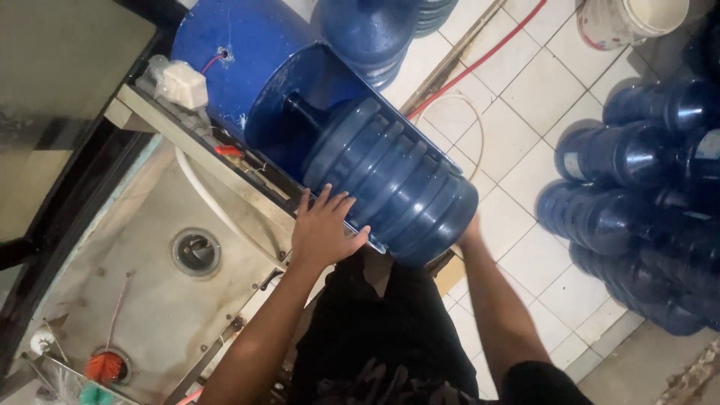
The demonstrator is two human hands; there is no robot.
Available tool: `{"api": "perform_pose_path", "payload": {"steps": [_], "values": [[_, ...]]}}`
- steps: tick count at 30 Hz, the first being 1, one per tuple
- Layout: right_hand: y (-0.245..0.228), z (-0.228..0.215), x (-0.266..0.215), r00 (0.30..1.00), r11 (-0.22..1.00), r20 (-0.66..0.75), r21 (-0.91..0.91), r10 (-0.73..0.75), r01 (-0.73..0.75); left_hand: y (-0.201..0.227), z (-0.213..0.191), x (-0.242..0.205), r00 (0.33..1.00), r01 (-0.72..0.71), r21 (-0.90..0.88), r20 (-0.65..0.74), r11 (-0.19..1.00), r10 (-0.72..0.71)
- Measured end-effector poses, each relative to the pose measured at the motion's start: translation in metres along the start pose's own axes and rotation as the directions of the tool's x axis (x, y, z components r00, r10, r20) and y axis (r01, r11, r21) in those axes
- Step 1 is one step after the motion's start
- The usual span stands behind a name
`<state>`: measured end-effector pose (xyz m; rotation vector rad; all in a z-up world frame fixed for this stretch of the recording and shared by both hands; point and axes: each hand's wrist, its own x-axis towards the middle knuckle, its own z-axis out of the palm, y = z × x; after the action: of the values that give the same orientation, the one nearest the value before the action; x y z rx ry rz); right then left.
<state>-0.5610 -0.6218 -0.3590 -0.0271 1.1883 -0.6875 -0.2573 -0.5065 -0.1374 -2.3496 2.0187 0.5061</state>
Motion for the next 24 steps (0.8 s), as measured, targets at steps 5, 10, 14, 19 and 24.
{"api": "perform_pose_path", "payload": {"steps": [5,10,14,19,24], "values": [[0.116,0.017,-0.064,0.941,0.994,0.33,-0.051,-0.078,0.1,-0.004,0.005,0.004,0.999,0.016,0.014,-0.043,1.0,-0.016],[0.122,-0.011,-0.146,0.977,0.92,-0.179,-0.352,0.113,-0.171,-0.006,0.007,-0.002,0.998,-0.006,-0.014,-0.069,1.0,0.005],[0.107,0.015,-0.166,0.918,0.577,-0.147,-0.81,-0.37,0.103,-0.003,0.001,-0.002,0.998,0.013,-0.036,-0.056,0.999,-0.015],[0.058,0.043,-0.111,0.732,0.506,0.052,-0.689,-0.68,0.519,0.003,-0.006,0.005,0.984,0.12,-0.027,0.139,0.992,-0.116],[0.015,0.046,-0.069,0.941,0.929,-0.148,-0.263,-0.305,0.26,0.0,0.022,0.056,0.98,0.033,0.02,0.194,0.999,-0.036]]}}
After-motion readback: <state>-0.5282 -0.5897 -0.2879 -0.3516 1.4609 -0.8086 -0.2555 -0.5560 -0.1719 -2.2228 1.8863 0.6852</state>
